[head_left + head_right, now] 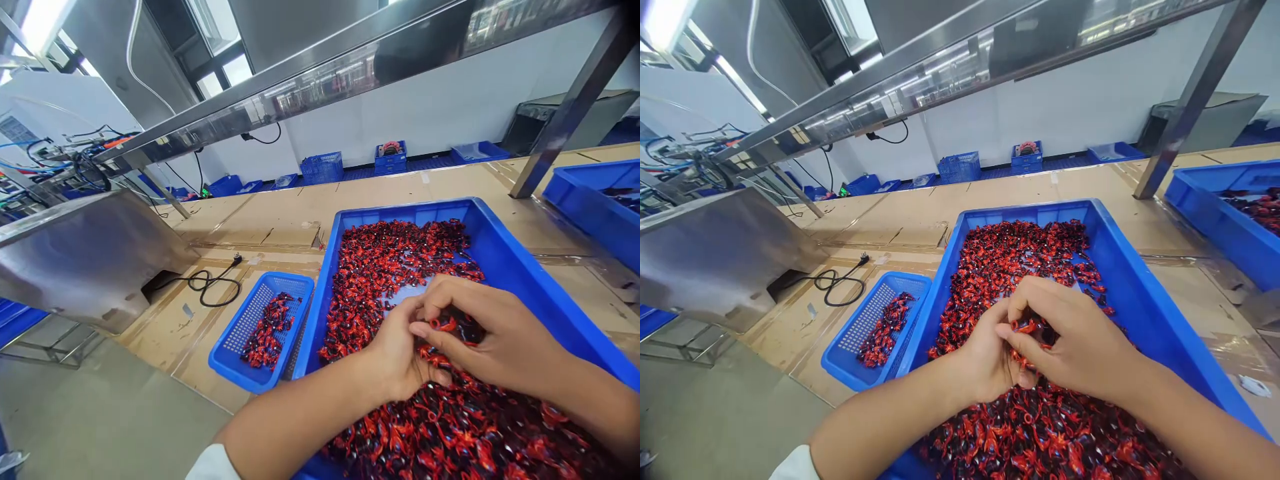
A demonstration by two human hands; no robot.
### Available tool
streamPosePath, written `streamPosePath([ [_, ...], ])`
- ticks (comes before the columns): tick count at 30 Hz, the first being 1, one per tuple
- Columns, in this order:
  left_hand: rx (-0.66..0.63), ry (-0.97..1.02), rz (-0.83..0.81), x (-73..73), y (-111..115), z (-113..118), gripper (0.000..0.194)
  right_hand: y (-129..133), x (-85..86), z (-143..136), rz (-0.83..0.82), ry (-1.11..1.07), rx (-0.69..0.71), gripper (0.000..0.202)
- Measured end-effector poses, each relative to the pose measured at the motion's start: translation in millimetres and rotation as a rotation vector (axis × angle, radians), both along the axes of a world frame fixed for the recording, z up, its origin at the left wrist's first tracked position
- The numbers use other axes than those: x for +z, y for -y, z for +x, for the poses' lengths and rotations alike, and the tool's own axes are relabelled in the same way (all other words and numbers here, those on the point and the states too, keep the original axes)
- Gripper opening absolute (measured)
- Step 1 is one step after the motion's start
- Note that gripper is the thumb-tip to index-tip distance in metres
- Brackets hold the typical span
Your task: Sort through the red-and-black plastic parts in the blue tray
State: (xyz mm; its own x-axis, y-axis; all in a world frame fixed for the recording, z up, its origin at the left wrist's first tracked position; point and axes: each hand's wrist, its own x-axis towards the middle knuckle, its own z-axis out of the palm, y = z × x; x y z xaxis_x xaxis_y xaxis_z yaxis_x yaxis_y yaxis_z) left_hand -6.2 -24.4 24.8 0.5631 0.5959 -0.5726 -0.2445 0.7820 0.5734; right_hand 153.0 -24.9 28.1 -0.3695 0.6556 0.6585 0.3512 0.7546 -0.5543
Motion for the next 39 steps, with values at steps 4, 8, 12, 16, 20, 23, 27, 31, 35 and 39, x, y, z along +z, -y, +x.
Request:
streamPosePath([
  [4, -0.070, -0.012, -0.025, 6.2, 5.3, 2.5, 0.047, 0.4, 1.3, -2.4, 0.029, -0.172, 0.068, 0.021],
  [8, -0.089, 0.102, 0.015, 0.9, 8.3, 1.6, 0.047, 3.3, -1.4, -4.5, 0.052, -0.292, 0.060, 0.019],
  [12, -0.126, 0.194, 0.083, -8.8, 6.8, -2.0, 0.055, 8.4, -1.5, -4.0, 0.043, -0.379, -0.042, 0.024],
  [16, -0.099, 0.247, -0.019, -15.3, 1.1, -3.3, 0.046, 11.6, 2.3, -2.8, 0.141, -0.254, -0.057, 0.023],
  [20, -0.116, 0.232, -0.100, -21.3, -2.9, 1.0, 0.043, 11.5, 2.2, -3.3, 0.098, -0.049, 0.015, 0.017],
  [23, -0.114, 0.226, -0.085, -26.0, -3.6, 5.0, 0.037, 8.4, -0.6, -3.5, 0.012, 0.030, 0.006, 0.017],
  [27, -0.095, 0.241, -0.051, -31.4, -4.3, 6.0, 0.031, 2.8, -3.4, -1.5, 0.016, 0.049, -0.059, 0.014],
  [31, -0.077, 0.245, -0.022, -30.7, -4.2, 3.8, 0.036, 1.2, -5.0, 0.8, 0.002, 0.051, -0.070, 0.022],
  [35, -0.017, 0.181, -0.050, -19.9, -2.2, 3.8, 0.040, 3.8, -2.5, -0.3, -0.113, 0.035, -0.107, 0.024],
  [39, 0.023, 0.159, -0.064, -12.0, -1.2, 4.8, 0.055, 5.6, 3.3, -1.3, -0.273, -0.057, -0.130, 0.024],
])
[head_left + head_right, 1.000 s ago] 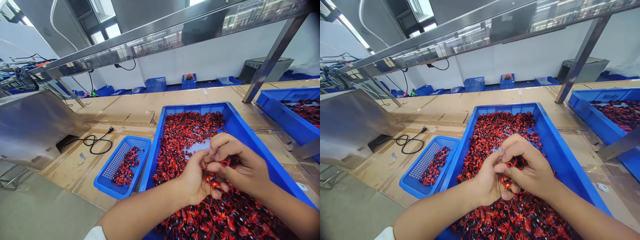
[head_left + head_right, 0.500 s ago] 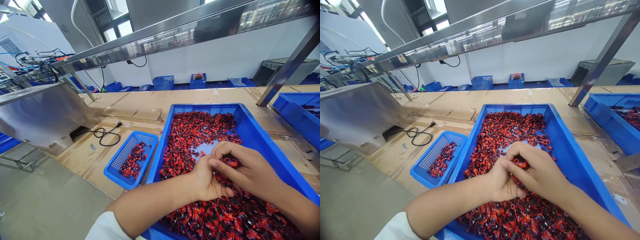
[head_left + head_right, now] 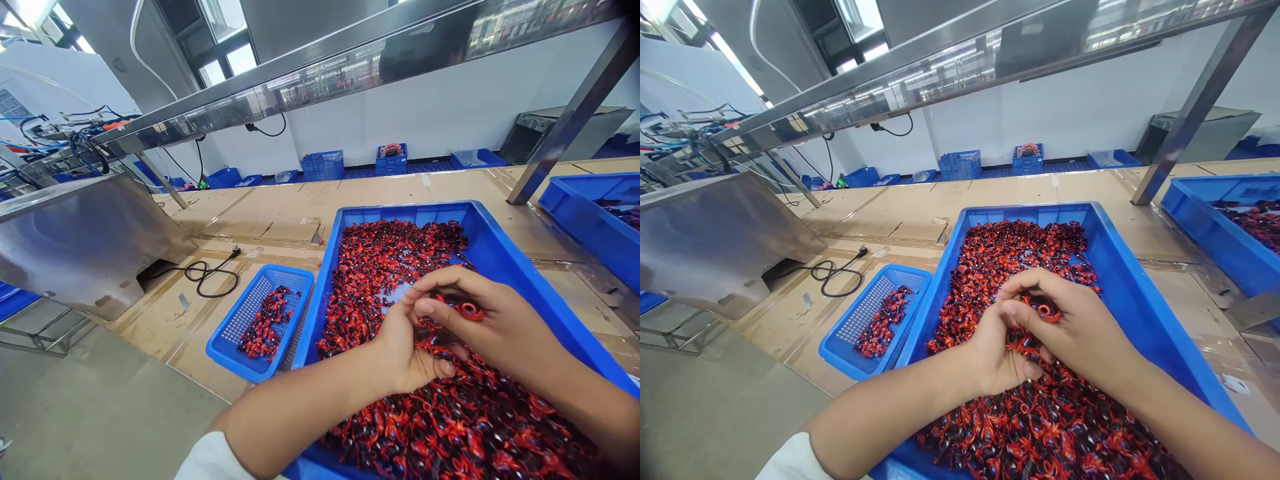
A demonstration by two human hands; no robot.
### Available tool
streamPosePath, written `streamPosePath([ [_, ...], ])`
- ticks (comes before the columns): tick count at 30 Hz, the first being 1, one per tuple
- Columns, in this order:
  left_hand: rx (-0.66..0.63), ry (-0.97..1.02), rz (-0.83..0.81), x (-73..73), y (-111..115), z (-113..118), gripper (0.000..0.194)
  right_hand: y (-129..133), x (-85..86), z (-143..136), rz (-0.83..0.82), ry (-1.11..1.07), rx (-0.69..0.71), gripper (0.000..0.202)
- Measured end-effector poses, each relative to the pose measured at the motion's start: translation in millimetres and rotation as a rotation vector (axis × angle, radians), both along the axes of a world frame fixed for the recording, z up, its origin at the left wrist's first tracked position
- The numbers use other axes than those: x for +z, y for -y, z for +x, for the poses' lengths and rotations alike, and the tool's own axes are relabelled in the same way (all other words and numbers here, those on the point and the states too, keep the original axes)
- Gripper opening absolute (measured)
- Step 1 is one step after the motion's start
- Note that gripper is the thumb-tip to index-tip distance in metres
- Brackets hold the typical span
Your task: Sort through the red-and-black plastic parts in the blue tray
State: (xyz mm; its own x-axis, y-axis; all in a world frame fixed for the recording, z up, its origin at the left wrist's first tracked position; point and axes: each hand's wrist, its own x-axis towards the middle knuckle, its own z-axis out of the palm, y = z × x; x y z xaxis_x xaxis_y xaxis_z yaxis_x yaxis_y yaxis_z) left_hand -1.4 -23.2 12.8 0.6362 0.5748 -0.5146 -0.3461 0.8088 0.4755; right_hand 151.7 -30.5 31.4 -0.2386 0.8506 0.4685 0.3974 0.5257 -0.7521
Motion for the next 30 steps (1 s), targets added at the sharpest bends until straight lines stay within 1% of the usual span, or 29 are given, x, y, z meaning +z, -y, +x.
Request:
streamPosePath([
  [3, 0.004, 0.011, -0.010, 0.5, -0.5, -0.7, 0.061, 0.4, 1.6, 1.6, -0.049, -0.048, 0.011, 0.029],
  [6, 0.004, 0.035, -0.006, 0.5, -1.0, -2.2, 0.065, 0.5, -0.2, 4.3, -0.125, -0.041, 0.071, 0.034],
  [8, 0.003, 0.048, 0.007, 1.0, -1.0, -3.0, 0.065, -0.1, -2.1, 5.7, -0.093, -0.021, 0.082, 0.034],
  [11, -0.013, 0.063, 0.033, 0.4, -1.1, -3.2, 0.059, -2.2, -4.3, 6.5, -0.023, -0.001, 0.049, 0.033],
  [15, -0.024, 0.072, 0.032, -3.2, -2.1, -3.0, 0.052, -4.3, -4.4, 5.1, -0.047, -0.029, 0.024, 0.033],
  [19, -0.064, 0.074, 0.057, -6.1, -3.5, -3.9, 0.050, -0.1, -3.2, 4.6, -0.043, -0.062, -0.025, 0.035],
  [22, -0.096, 0.056, 0.100, -8.5, -2.1, -4.0, 0.052, 8.0, -0.8, 5.9, 0.048, -0.053, -0.049, 0.027],
  [24, -0.095, 0.045, 0.138, -11.4, 0.6, -3.0, 0.046, 13.4, 2.3, 5.5, 0.149, -0.018, -0.001, 0.019],
  [26, -0.074, 0.067, 0.144, -15.1, 3.4, -1.4, 0.036, 16.1, 5.3, 2.8, 0.208, 0.052, 0.107, 0.017],
  [28, -0.061, 0.119, 0.095, -18.6, 4.7, 0.3, 0.031, 15.2, 6.6, -1.4, 0.202, 0.125, 0.201, 0.022],
  [30, -0.048, 0.156, 0.023, -20.4, 3.8, 1.3, 0.033, 12.0, 5.9, -5.5, 0.161, 0.162, 0.230, 0.024],
])
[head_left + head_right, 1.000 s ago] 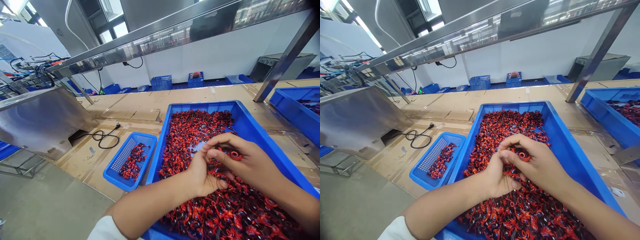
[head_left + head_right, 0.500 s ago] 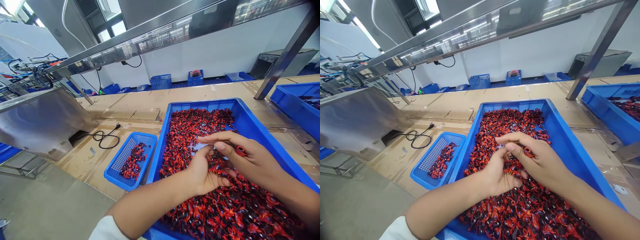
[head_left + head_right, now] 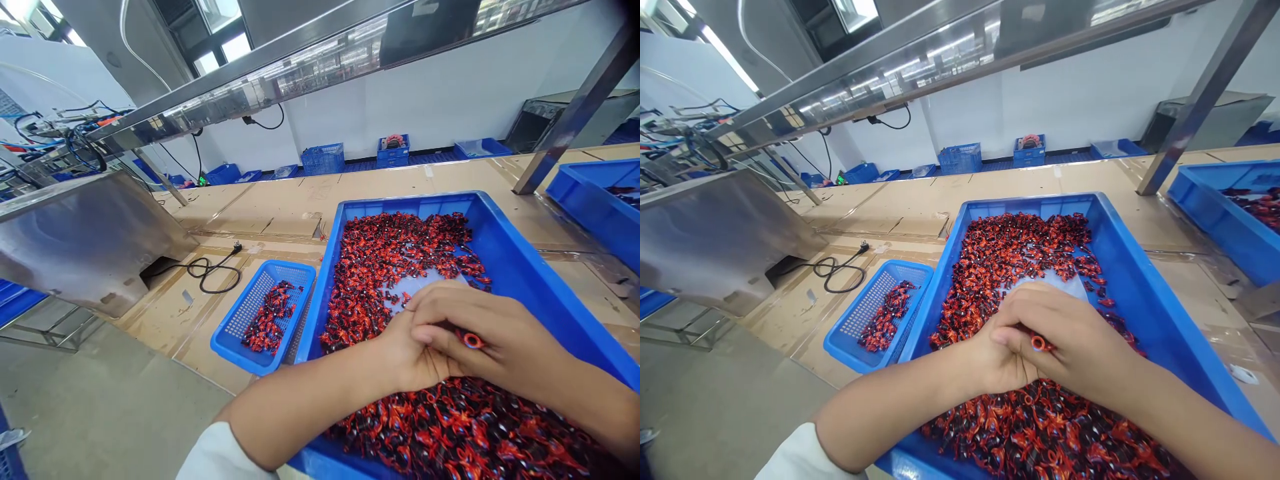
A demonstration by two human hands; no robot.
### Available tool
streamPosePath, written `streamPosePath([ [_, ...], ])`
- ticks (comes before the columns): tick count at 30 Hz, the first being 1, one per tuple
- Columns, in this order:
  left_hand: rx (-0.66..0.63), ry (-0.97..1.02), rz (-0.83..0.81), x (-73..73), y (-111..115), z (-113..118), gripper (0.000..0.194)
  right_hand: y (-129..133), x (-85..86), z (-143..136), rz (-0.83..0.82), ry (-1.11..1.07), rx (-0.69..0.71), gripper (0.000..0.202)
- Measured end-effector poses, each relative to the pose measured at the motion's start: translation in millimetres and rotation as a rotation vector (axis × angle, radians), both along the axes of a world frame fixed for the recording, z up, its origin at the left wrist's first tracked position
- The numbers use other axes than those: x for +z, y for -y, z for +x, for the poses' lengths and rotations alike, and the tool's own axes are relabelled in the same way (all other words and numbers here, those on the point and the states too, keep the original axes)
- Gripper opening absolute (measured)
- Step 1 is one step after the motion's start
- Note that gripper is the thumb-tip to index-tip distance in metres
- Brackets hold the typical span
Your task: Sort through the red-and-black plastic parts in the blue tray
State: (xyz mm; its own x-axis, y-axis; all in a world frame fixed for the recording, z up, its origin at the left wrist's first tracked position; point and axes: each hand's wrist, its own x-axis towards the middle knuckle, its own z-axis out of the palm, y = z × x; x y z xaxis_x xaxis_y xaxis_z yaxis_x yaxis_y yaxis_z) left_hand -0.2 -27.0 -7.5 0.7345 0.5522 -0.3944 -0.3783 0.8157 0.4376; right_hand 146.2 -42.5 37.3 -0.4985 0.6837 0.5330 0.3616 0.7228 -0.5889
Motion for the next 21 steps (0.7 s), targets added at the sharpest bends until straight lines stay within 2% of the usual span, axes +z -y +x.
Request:
streamPosePath([
  [3, 0.008, -0.021, -0.064, 3.1, -4.1, -0.5, 0.035, -3.6, -1.2, -2.9, -0.038, -0.029, -0.025, 0.024],
  [5, -0.006, -0.051, -0.107, 9.2, -6.6, -2.0, 0.039, -3.0, 0.1, -1.7, -0.082, -0.086, -0.069, 0.033],
  [8, -0.016, -0.066, -0.180, 19.9, -8.0, -4.9, 0.044, -1.1, 2.5, 5.5, -0.232, -0.213, -0.307, 0.051],
  [10, 0.012, -0.078, -0.193, 24.9, -7.9, -6.1, 0.040, -3.0, 2.1, 13.1, -0.310, -0.319, -0.458, 0.058],
  [11, 0.031, -0.097, -0.183, 26.3, -7.7, -6.3, 0.036, -5.1, 1.3, 17.1, -0.333, -0.370, -0.473, 0.060],
  [13, 0.065, -0.149, -0.148, 27.0, -7.7, -5.8, 0.032, -9.8, -0.2, 23.5, -0.360, -0.435, -0.402, 0.057],
  [15, 0.086, -0.193, -0.114, 25.6, -8.0, -4.7, 0.031, -12.4, -0.1, 26.0, -0.328, -0.381, -0.365, 0.051],
  [19, 0.110, -0.208, -0.058, 19.9, -8.5, -3.7, 0.029, -7.0, 6.3, 20.1, -0.115, -0.133, -0.445, 0.036],
  [21, 0.118, -0.209, -0.033, 17.1, -8.6, -4.2, 0.028, -3.2, 10.3, 16.8, -0.082, -0.154, -0.472, 0.033],
])
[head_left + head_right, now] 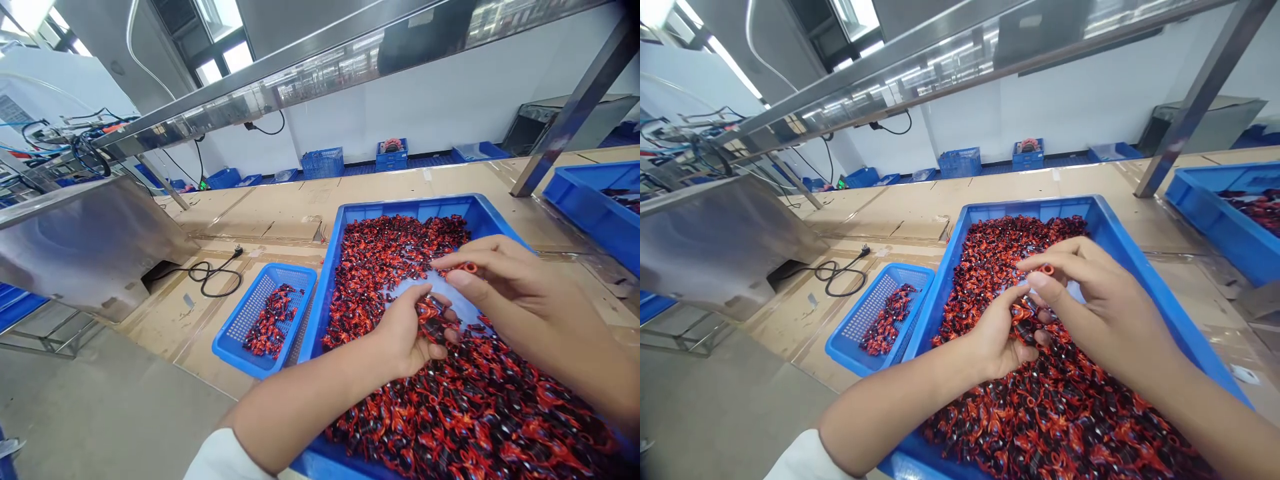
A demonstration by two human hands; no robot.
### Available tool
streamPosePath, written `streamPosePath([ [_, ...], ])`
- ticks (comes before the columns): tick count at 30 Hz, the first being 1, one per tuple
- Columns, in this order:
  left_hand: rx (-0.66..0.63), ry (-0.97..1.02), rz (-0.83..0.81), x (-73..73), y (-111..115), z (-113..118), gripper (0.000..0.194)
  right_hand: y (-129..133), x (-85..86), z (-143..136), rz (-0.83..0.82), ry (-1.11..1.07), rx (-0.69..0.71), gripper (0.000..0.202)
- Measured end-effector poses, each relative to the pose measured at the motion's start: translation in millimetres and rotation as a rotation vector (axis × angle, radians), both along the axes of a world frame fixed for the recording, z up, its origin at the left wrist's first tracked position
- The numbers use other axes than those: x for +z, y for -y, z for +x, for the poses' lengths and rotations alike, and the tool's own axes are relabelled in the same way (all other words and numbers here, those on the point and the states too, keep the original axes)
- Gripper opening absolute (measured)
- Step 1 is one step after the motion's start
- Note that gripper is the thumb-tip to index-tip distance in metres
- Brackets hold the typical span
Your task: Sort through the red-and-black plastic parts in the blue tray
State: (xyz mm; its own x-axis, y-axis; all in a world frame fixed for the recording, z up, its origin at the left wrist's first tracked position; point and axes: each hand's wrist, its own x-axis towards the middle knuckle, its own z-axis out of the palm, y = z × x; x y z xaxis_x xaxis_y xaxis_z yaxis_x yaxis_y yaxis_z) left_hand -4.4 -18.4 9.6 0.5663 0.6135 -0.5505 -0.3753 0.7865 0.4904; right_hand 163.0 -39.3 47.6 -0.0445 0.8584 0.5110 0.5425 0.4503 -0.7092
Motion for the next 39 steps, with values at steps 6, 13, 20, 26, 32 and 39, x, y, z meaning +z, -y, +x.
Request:
streamPosePath([
  [6, -0.022, -0.009, 0.018, -2.0, -0.3, -2.4, 0.028, -4.1, 6.4, 0.2, -0.503, -0.620, 0.249, 0.049],
  [13, -0.055, -0.030, -0.006, -1.5, -0.7, -0.6, 0.025, -18.9, -7.1, -0.1, -0.589, -0.858, 0.354, 0.041],
  [20, -0.037, -0.023, 0.012, 2.1, -2.4, -3.3, 0.027, -18.1, -4.3, 2.5, -0.650, -0.903, 0.526, 0.030],
  [26, 0.056, -0.068, 0.088, 11.3, -10.3, -8.2, 0.029, -21.4, -10.5, -0.8, -0.626, -0.559, 0.435, 0.041],
  [32, 0.145, -0.281, 0.254, 14.5, -11.2, -8.3, 0.037, -13.5, -24.3, -12.5, -0.014, 0.158, 0.245, 0.024],
  [39, 0.248, -0.409, 0.468, 2.4, -8.8, -5.1, 0.039, -7.3, -32.4, -15.6, 0.035, 0.288, 0.253, 0.017],
])
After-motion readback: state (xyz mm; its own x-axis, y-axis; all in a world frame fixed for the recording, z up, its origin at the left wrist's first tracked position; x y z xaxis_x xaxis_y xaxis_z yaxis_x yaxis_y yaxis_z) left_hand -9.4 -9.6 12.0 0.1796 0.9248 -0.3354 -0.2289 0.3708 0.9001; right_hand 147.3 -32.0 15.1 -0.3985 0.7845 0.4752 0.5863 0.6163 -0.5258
